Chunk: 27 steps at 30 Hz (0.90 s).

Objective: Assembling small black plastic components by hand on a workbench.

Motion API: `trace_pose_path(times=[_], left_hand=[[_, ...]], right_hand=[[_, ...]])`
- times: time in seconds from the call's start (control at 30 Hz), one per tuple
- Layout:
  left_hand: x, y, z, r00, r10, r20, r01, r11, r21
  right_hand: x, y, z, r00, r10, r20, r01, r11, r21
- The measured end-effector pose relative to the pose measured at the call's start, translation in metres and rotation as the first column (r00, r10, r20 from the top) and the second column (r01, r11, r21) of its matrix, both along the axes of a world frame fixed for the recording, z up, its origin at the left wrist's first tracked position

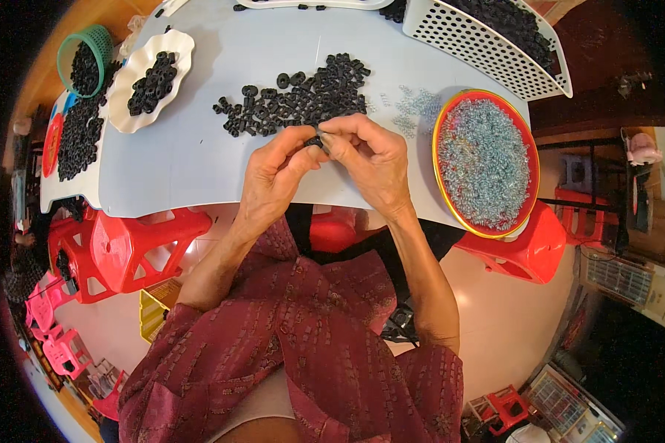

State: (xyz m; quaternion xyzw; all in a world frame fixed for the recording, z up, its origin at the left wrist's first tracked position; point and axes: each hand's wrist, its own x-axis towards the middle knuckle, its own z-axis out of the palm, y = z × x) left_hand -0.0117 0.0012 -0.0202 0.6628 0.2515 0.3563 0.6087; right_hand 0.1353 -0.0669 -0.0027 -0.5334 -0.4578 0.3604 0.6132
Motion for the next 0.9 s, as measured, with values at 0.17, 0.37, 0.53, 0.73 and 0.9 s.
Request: trace_pose_path(times=[0.17, 0.37, 0.53, 0.73, 0.9], left_hand=[[-0.0011, 0.0005, 0.0033, 1.0, -0.016, 0.017, 0.016, 1.0, 0.001], [-0.0012, 0.0014, 0.0073, 0.998, -0.064, -0.003, 0.064, 0.998, -0.007], [-0.0013, 0.0013, 0.0066, 0.998, -0.062, 0.008, 0.062, 0.998, -0.015], [-0.0016, 0.0018, 0.006, 0.998, -0.067, 0.014, 0.067, 0.998, -0.019], [-0.0018, 0.0037, 0.0055, 0.996, -0.08, 0.029, 0.08, 0.996, -0.026]], right_hand=[[-0.0007, 0.0, -0.0001, 0.998, -0.025, 0.055, 0.024, 1.0, 0.013], [-0.0024, -0.0017, -0.0002, 0.999, -0.038, -0.014, 0.038, 0.999, 0.029], [-0.0036, -0.0016, -0.0018, 0.999, -0.035, -0.013, 0.035, 0.999, 0.034], [-0.0059, -0.0028, 0.0019, 0.999, -0.047, -0.017, 0.048, 0.998, 0.028], [-0.0003, -0.0013, -0.0033, 1.0, -0.009, 0.025, 0.008, 0.999, 0.033]])
